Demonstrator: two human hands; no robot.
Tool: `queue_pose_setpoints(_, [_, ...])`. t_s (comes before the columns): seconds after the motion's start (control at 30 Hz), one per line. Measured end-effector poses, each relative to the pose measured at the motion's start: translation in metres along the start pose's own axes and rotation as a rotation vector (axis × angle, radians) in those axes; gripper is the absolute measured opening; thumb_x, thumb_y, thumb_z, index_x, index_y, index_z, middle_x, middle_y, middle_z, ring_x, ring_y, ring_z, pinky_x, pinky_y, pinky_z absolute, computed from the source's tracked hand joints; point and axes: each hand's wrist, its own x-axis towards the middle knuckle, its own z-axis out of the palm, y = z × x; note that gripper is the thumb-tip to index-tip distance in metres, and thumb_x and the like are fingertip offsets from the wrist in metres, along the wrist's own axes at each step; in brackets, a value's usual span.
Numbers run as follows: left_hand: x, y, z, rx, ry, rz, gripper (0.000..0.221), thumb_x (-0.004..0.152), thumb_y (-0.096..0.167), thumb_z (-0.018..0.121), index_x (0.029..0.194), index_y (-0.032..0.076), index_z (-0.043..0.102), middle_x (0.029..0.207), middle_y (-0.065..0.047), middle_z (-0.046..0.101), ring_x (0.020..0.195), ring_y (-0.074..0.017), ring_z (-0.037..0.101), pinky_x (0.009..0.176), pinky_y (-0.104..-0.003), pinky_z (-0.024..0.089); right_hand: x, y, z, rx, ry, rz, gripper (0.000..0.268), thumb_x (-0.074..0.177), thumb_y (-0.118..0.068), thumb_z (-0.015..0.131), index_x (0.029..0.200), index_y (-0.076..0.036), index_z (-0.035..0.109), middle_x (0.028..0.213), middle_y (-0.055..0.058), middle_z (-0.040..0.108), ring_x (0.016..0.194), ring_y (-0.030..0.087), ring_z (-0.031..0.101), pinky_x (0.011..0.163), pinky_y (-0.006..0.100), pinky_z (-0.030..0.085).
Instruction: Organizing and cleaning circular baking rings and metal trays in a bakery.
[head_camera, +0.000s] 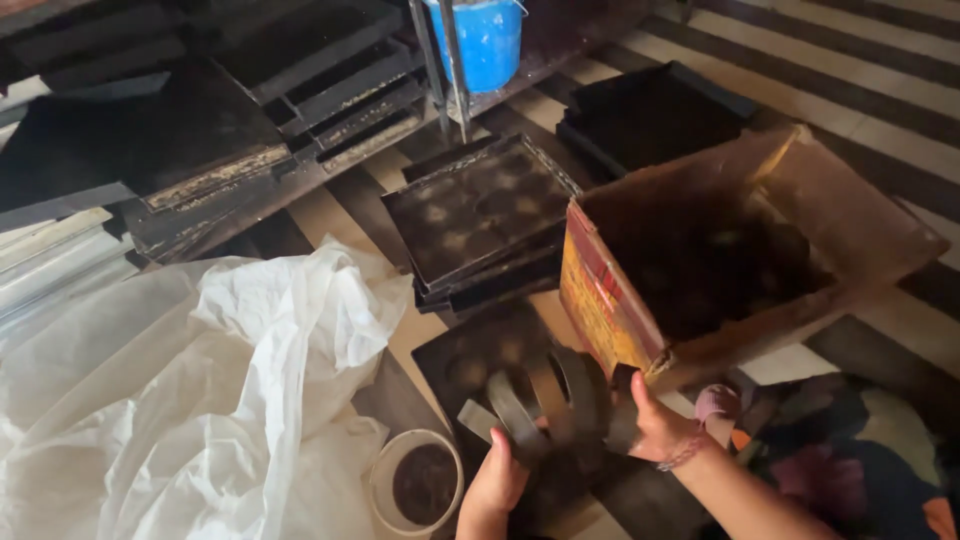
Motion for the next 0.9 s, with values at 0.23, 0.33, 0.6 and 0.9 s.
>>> queue_pose_setpoints(0.23, [-0.005, 0.027, 0.027, -0.02, 0.018, -0.084, 0.081, 0.094, 0.066, 0.044, 0.15, 0.008, 0.044, 0.15, -0.008, 0.055, 0.139, -0.024, 0.052, 0.117, -0.04, 0.04, -0.004, 0.005, -0.008, -0.075, 0.222, 0.015, 0.085, 0.091, -0.066, 0.053, 0.155, -0.013, 0.036, 0.145, 0.011, 0.058, 0.13, 0.026, 0.057, 0.108, 0.048, 0.047])
queue_pose_setpoints(0.33, [-0.001, 0.021, -0.003, 0.273, 0.079, -0.024, 0.076, 0.096, 0.063, 0.049, 0.144, 0.005, 0.052, 0.138, -0.006, 0.063, 0.127, -0.0186, 0.059, 0.109, -0.037, 0.046, 0.009, 0.013, -0.017, -0.04, 0.106, 0.014, 0.085, 0.091, -0.065, 0.054, 0.155, -0.012, 0.036, 0.147, 0.012, 0.057, 0.133, 0.027, 0.056, 0.11, 0.049, 0.046])
queue_pose_setpoints(0.6, [0.001, -0.021, -0.08, 0.21, 0.256, -0.291, 0.069, 0.11, 0.058, 0.046, 0.154, 0.005, 0.049, 0.104, -0.025, 0.056, 0.067, -0.0404, 0.029, 0.057, -0.052, 0.016, 0.015, 0.023, -0.05, -0.306, 0.236, -0.029, 0.087, 0.099, -0.067, 0.053, 0.155, -0.001, 0.045, 0.15, 0.014, 0.057, 0.138, 0.024, 0.052, 0.116, 0.042, 0.038])
queue_pose_setpoints(0.9, [-0.013, 0.0, -0.017, 0.476, 0.317, -0.145, 0.076, 0.102, 0.055, 0.053, 0.149, -0.004, 0.045, 0.151, -0.009, 0.055, 0.142, -0.021, 0.048, 0.119, -0.036, 0.035, -0.018, 0.032, -0.093, -0.045, 0.271, 0.204, 0.09, 0.085, -0.069, 0.058, 0.151, -0.009, 0.045, 0.15, 0.008, 0.054, 0.138, 0.023, 0.052, 0.114, 0.043, 0.04])
